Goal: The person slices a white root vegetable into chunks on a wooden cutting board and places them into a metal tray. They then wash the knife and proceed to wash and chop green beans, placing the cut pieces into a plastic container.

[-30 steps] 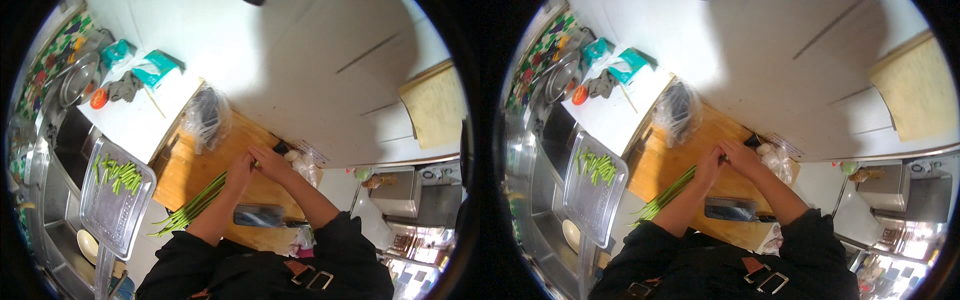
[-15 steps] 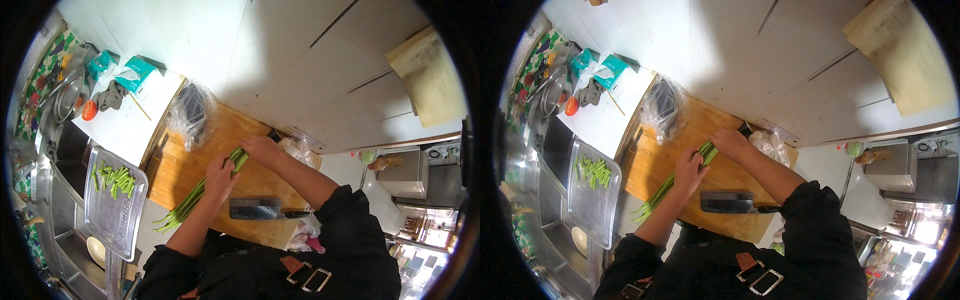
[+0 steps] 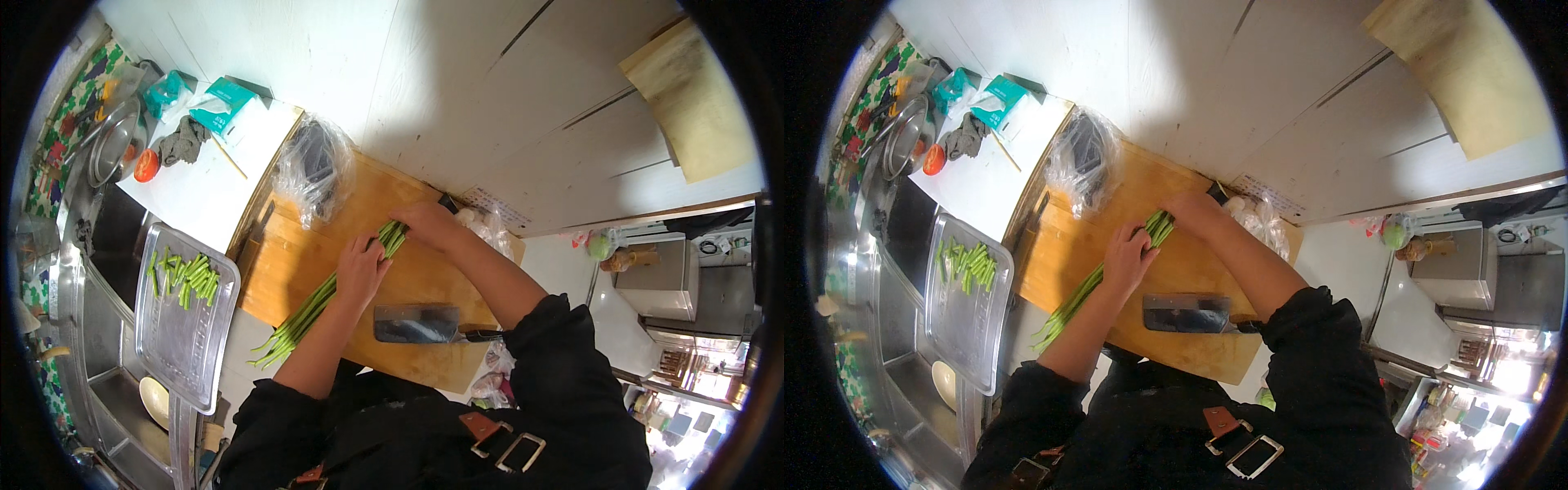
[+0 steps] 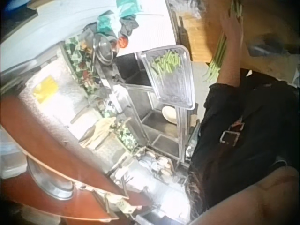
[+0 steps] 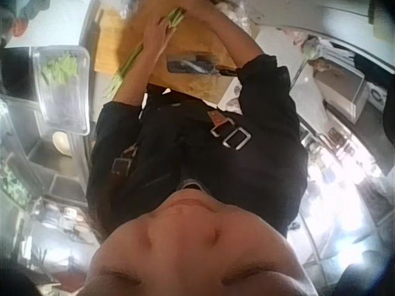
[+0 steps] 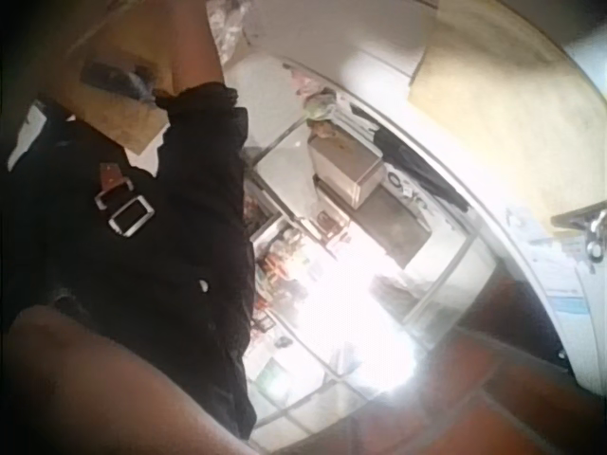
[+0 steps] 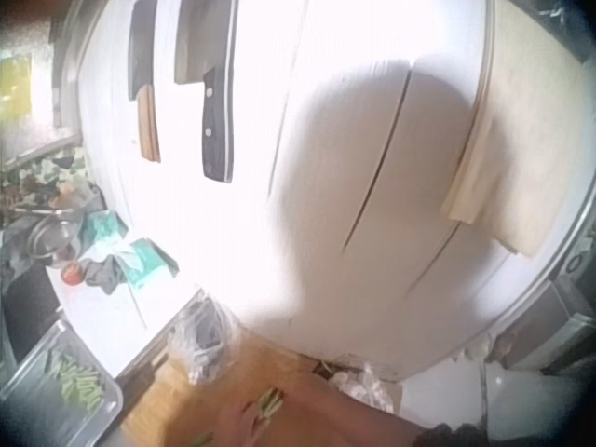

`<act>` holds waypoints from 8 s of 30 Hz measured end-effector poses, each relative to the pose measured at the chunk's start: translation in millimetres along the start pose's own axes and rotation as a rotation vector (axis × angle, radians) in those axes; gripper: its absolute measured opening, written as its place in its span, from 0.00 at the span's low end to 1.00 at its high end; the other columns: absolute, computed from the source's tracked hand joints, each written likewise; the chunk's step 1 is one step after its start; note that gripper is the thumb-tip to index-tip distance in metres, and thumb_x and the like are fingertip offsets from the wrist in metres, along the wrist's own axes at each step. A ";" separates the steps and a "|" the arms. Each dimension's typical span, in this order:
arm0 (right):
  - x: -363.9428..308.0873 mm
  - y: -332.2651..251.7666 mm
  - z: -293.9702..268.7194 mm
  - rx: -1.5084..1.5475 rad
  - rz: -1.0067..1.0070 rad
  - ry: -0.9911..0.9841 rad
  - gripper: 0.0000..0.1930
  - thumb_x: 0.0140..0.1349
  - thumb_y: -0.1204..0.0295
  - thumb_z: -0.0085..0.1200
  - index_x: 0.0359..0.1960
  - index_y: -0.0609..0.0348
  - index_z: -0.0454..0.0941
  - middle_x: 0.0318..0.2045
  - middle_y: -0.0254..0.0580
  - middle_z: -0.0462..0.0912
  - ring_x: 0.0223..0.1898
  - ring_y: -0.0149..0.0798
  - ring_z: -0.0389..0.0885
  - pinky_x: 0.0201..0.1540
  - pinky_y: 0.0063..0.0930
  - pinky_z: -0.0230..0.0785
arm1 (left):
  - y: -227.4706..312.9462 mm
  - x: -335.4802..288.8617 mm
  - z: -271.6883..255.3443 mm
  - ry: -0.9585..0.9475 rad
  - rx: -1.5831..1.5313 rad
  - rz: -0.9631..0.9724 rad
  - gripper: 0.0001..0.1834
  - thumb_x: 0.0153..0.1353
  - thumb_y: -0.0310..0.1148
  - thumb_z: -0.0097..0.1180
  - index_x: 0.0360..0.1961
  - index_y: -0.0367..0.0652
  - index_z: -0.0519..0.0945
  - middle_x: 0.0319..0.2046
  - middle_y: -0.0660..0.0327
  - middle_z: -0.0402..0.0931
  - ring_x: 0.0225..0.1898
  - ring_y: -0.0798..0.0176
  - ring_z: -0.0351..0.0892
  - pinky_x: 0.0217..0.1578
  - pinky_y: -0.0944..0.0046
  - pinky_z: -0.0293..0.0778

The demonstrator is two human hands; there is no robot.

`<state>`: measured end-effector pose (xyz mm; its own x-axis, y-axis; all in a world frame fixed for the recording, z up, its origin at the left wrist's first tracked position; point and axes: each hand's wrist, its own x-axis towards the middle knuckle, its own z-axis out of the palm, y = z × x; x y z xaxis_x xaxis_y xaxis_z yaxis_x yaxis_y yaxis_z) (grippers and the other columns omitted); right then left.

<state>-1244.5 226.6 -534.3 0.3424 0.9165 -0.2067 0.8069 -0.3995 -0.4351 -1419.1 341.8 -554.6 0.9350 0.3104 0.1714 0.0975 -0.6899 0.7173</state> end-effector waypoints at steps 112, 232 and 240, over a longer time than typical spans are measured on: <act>181.1 -326.3 26.1 0.071 -0.631 0.088 0.18 0.52 0.77 0.53 0.46 0.63 0.69 0.43 0.50 0.75 0.48 0.52 0.74 0.51 0.43 0.67 | -39.0 6.6 11.9 -0.225 -0.831 -0.613 0.13 0.68 0.35 0.44 0.46 0.37 0.71 0.37 0.57 0.71 0.37 0.64 0.70 0.38 0.63 0.69; 129.8 -282.0 19.1 -0.080 -0.643 -0.087 0.07 0.56 0.73 0.48 0.37 0.58 0.71 0.33 0.43 0.74 0.39 0.45 0.76 0.42 0.42 0.68 | -41.3 -20.0 22.5 0.066 -0.416 -0.170 0.05 0.54 0.26 0.53 0.29 0.38 0.70 0.33 0.52 0.69 0.37 0.47 0.70 0.36 0.54 0.67; 117.9 -287.5 1.5 -0.089 -0.797 0.240 0.20 0.49 0.72 0.58 0.47 0.55 0.74 0.45 0.36 0.76 0.48 0.41 0.76 0.46 0.39 0.69 | -45.7 -30.3 27.6 0.186 -0.780 -0.111 0.08 0.59 0.32 0.50 0.36 0.39 0.71 0.37 0.54 0.71 0.41 0.52 0.71 0.42 0.58 0.67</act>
<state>-1436.9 449.5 -434.9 -0.2616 0.9070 0.3300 0.8822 0.3634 -0.2995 -1442.5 345.9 -611.2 0.8553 0.5010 0.1321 -0.1441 -0.0149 0.9894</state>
